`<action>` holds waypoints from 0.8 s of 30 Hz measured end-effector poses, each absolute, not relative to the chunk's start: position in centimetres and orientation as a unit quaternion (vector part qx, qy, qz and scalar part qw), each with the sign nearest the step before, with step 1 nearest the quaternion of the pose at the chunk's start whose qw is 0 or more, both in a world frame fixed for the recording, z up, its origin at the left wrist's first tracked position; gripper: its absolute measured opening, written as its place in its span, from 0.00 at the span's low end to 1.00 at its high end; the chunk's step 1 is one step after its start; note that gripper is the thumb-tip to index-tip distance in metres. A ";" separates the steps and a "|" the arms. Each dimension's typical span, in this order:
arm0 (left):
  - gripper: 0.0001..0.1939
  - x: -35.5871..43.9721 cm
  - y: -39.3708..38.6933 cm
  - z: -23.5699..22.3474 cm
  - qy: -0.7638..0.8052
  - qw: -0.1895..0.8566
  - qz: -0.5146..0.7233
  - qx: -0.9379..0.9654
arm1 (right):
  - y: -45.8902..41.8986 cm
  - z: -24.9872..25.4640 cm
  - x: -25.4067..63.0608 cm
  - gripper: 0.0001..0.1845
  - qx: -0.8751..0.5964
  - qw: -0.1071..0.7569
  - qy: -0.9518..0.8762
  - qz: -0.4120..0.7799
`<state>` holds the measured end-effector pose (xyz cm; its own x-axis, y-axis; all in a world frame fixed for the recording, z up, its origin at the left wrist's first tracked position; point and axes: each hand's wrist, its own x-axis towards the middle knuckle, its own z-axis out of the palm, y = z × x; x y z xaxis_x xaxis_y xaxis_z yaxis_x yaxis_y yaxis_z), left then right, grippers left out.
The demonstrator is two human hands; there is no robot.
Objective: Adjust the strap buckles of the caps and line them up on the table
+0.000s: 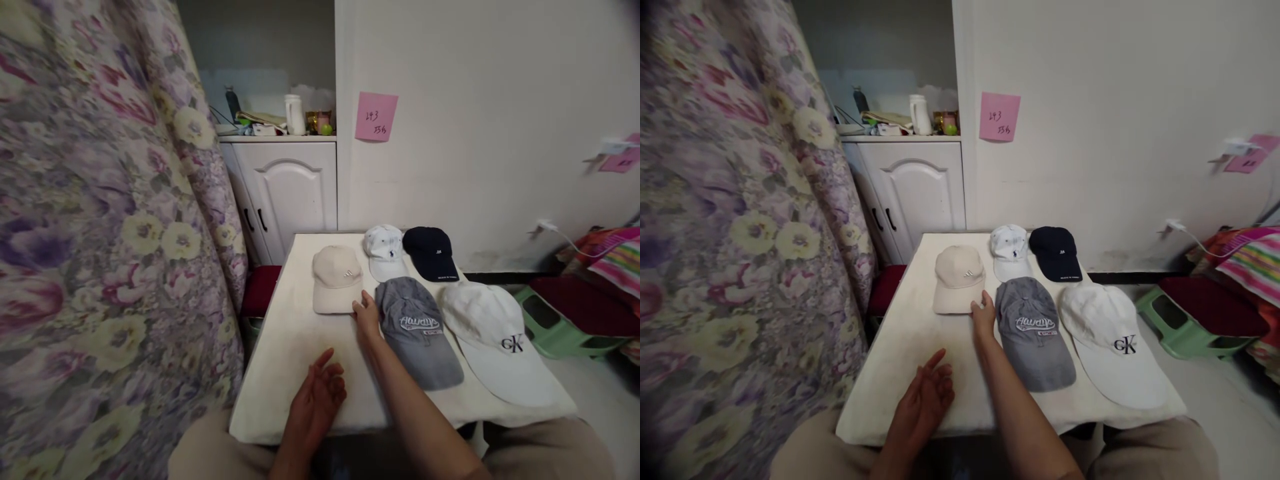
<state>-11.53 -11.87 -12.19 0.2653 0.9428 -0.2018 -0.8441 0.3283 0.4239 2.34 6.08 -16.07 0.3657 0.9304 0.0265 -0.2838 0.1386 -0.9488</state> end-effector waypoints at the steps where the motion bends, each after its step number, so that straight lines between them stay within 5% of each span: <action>1: 0.16 -11.5 -11.9 -12.2 0.215 0.787 0.567 0.117 | 5.8 -15.9 2.3 0.34 -0.490 0.671 -0.329 0.450; 10: 0.13 -11.6 -11.0 -11.3 0.269 0.768 0.574 0.089 | 1.9 -14.0 2.3 0.32 -0.519 0.654 -0.313 0.452; 21: 0.10 -8.8 0.0 -9.7 0.366 0.695 0.619 -0.002 | -4.2 -14.4 3.6 0.20 -0.472 0.659 -0.369 0.455; 24: 0.17 -8.0 1.8 -9.6 0.389 0.689 0.611 -0.023 | -3.9 -14.3 3.7 0.18 -0.468 0.650 -0.378 0.465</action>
<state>-8.04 1.80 -9.65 -0.0499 0.8239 -0.5645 -0.8598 0.2522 0.4441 3.75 -3.92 -14.26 0.2818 0.9579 0.0551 -0.2514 0.1292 -0.9592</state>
